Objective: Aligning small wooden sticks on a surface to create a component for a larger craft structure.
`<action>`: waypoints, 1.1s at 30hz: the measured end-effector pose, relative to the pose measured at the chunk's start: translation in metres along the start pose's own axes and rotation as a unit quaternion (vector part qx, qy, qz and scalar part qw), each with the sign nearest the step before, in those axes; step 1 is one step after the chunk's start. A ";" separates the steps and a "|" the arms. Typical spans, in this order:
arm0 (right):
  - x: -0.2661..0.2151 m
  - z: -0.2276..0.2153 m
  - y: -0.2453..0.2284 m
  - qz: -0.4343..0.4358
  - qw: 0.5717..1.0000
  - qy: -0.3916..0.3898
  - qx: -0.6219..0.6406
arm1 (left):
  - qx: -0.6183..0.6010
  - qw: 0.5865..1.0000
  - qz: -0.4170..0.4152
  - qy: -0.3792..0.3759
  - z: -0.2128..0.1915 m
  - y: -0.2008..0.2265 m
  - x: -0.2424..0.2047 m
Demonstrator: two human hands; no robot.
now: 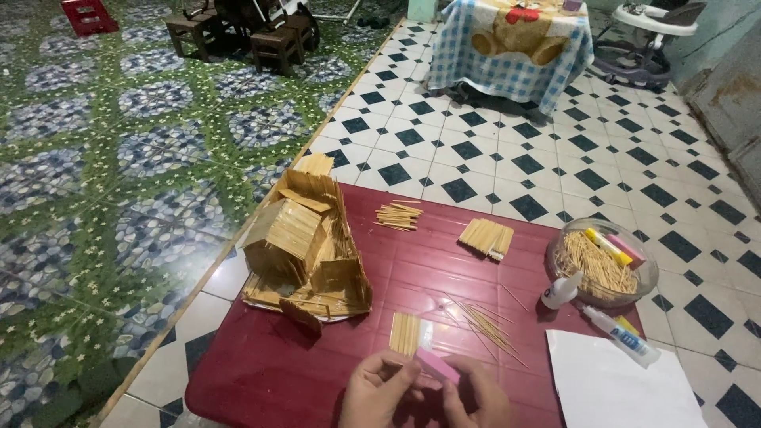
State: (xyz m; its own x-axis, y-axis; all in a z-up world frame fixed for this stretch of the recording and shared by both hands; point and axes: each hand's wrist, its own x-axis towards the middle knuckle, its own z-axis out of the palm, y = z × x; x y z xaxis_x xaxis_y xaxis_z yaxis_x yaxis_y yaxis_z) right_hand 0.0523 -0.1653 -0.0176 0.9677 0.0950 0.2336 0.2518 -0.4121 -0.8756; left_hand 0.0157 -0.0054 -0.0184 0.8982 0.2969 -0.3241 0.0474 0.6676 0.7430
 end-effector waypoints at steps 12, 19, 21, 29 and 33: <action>-0.012 0.005 -0.040 0.005 0.997 0.075 -0.001 | -0.032 0.997 -0.058 -0.044 0.007 0.023 -0.014; -0.007 0.003 -0.036 -0.163 0.986 0.016 -0.001 | 0.064 0.990 -0.039 -0.121 0.001 0.003 -0.009; -0.007 0.001 -0.040 -0.204 0.976 0.016 -0.071 | 0.038 0.991 -0.047 -0.123 0.000 0.002 -0.007; 0.010 0.005 0.004 -0.308 0.943 -0.008 -0.126 | -0.034 0.991 -0.057 -0.113 -0.007 -0.018 0.003; -0.005 0.004 -0.041 -0.132 0.981 0.113 -0.088 | -0.027 0.993 -0.064 -0.093 -0.011 -0.028 0.011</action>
